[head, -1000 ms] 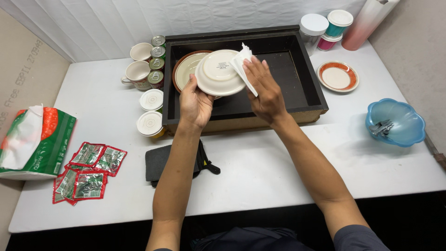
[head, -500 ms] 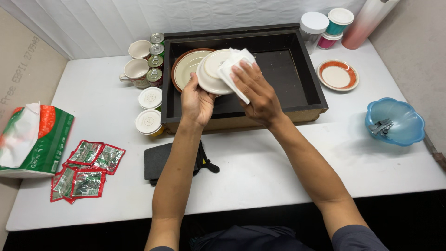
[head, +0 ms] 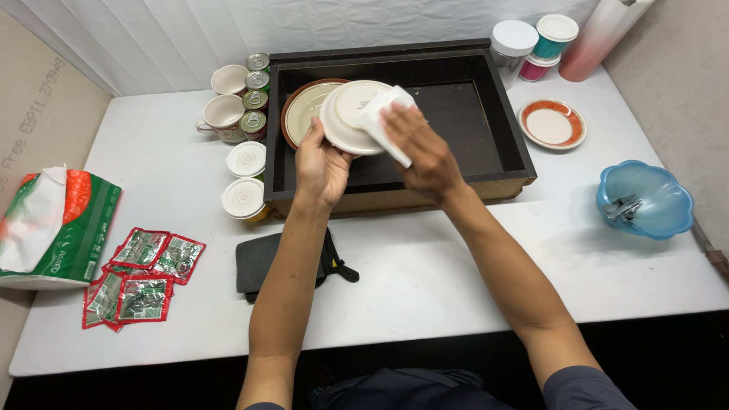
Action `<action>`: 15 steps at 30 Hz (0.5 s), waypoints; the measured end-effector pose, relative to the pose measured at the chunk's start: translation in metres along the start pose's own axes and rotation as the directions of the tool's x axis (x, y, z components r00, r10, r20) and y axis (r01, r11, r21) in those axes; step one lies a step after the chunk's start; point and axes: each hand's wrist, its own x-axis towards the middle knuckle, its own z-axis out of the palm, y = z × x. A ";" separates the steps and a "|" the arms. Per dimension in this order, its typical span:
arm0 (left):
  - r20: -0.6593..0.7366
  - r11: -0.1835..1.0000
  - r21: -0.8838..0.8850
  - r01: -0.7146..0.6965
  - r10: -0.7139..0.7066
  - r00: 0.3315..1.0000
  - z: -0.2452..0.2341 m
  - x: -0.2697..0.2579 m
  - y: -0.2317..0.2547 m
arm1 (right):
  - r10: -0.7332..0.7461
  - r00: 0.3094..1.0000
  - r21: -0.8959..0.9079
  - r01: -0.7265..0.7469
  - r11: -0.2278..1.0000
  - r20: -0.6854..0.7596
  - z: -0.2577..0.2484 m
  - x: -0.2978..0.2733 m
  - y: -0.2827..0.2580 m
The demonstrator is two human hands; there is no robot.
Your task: The person wipes several small bowls and a large plate using a white napkin, handling them one at a time from a tray on a table.
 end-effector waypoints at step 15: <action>0.084 0.877 0.477 0.059 -0.112 0.990 0.008 -0.002 -0.010 | 0.115 0.990 0.017 -0.117 0.993 0.079 -0.012 0.015 -0.024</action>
